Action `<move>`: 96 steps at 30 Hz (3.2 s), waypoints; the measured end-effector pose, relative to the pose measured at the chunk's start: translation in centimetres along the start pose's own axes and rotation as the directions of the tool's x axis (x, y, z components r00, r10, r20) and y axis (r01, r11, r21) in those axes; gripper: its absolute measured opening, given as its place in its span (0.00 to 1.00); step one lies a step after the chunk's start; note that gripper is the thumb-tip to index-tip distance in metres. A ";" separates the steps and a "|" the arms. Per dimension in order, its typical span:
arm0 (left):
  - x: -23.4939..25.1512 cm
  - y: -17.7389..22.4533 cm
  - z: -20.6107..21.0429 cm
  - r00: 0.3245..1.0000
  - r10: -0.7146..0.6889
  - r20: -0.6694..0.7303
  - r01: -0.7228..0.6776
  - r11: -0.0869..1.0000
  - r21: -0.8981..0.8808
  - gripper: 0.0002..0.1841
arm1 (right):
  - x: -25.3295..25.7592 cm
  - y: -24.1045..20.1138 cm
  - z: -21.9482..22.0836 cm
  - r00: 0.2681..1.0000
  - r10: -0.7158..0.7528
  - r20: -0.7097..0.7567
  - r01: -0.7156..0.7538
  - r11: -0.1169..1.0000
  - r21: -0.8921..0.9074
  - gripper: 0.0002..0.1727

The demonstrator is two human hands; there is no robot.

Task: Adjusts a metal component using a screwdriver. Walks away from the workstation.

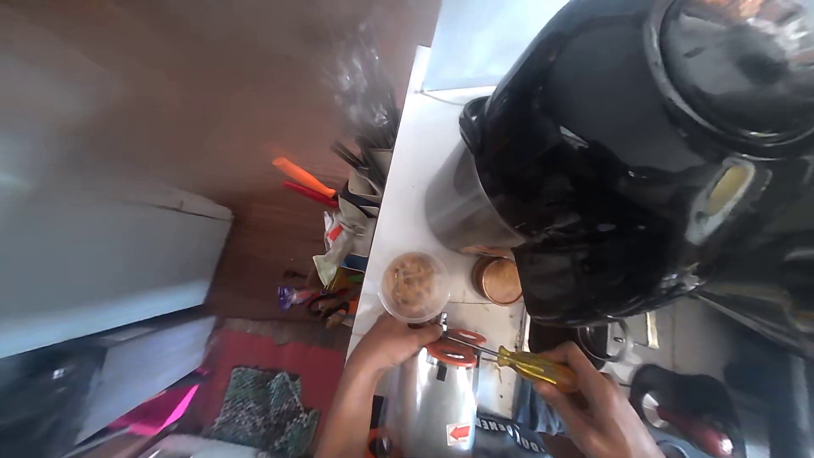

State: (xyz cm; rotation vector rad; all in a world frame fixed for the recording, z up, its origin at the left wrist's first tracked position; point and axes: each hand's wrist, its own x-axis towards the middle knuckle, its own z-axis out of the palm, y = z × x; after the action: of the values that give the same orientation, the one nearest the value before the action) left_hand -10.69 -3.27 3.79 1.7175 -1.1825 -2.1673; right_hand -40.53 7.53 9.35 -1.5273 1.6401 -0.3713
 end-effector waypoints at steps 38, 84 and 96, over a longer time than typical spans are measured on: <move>0.0 0.9 -0.1 1.000 0.001 0.029 0.004 0.989 -0.148 0.08 | 0.7 -3.7 -0.4 0.996 0.035 -0.085 -0.046 0.991 -0.129 0.23; -0.1 -0.1 -0.2 1.000 0.020 0.013 -0.020 1.000 -0.010 0.12 | 0.8 -2.8 -3.7 0.990 0.091 0.104 -0.078 0.990 -0.121 0.27; -0.2 0.3 0.0 1.000 0.027 -0.005 -0.028 0.994 -0.107 0.07 | 0.8 -1.6 -2.2 1.000 -0.005 0.012 0.007 0.994 -0.114 0.25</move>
State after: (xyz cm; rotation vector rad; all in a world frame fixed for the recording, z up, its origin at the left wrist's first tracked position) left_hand -10.74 -3.42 4.14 1.6507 -1.0616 -2.1690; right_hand -40.99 5.78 11.52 -1.6157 1.6724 -0.2757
